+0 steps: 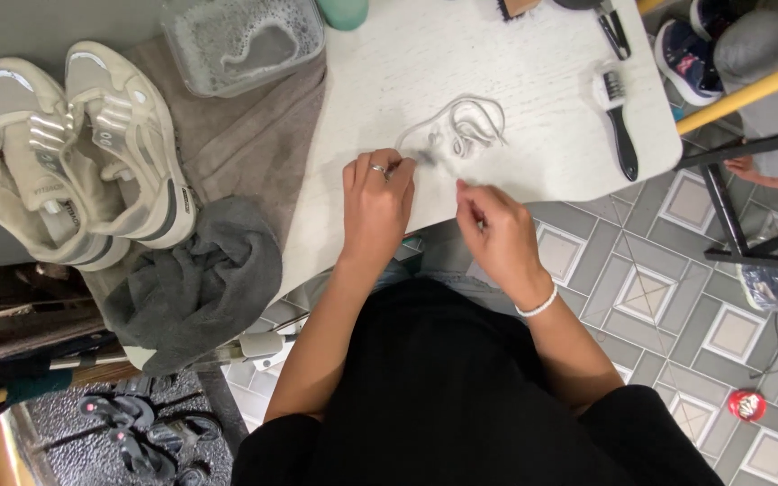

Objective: The person scrubs white shoelaces with a toothbrush on a white table. They repeatedly dip the toothbrush into a container of soapy water and continue scrubbing the laces.

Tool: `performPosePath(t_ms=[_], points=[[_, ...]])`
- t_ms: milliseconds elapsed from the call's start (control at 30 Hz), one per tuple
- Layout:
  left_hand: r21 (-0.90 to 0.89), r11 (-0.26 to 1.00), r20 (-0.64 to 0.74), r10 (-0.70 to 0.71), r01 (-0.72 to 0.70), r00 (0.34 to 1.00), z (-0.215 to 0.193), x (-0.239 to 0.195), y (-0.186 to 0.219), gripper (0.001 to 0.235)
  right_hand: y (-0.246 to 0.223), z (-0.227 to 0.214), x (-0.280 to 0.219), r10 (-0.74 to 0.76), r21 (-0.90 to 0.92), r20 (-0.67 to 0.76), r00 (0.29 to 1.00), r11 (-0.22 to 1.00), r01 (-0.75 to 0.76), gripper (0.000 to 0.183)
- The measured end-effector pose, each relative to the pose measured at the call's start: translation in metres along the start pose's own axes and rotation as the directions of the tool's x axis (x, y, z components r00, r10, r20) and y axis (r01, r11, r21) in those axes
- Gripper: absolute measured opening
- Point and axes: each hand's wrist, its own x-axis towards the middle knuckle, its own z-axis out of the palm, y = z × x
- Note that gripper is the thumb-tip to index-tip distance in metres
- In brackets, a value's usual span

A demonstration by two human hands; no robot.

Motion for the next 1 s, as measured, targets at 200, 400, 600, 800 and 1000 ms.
performPosePath(t_ms=[200,400,600,800,1000], points=[[-0.062,0.998,-0.035,-0.007,0.005,0.999,-0.002,0.001,-0.003,0.013,-0.014,0.006,-0.001,0.042,0.06,-0.033,0.999,0.997,-0.04,0.011],[-0.095,0.995,-0.058,-0.019,0.014,0.998,0.004,-0.004,-0.007,0.012,-0.02,0.003,0.005,0.052,0.028,-0.082,0.995,0.998,-0.05,0.012],[-0.102,0.995,-0.029,-0.01,0.007,1.0,0.001,-0.001,-0.009,0.009,-0.01,0.005,0.007,0.1,0.047,-0.056,0.993,0.994,-0.098,0.01],[-0.091,0.996,-0.043,-0.004,0.0,0.999,-0.001,0.001,-0.008,0.005,-0.021,0.001,0.0,0.12,0.044,0.004,0.993,0.992,-0.12,0.013],[-0.102,0.995,-0.031,-0.018,0.015,0.999,0.001,-0.001,-0.009,0.004,-0.021,0.0,-0.006,0.1,0.061,0.019,0.995,0.993,-0.101,0.009]])
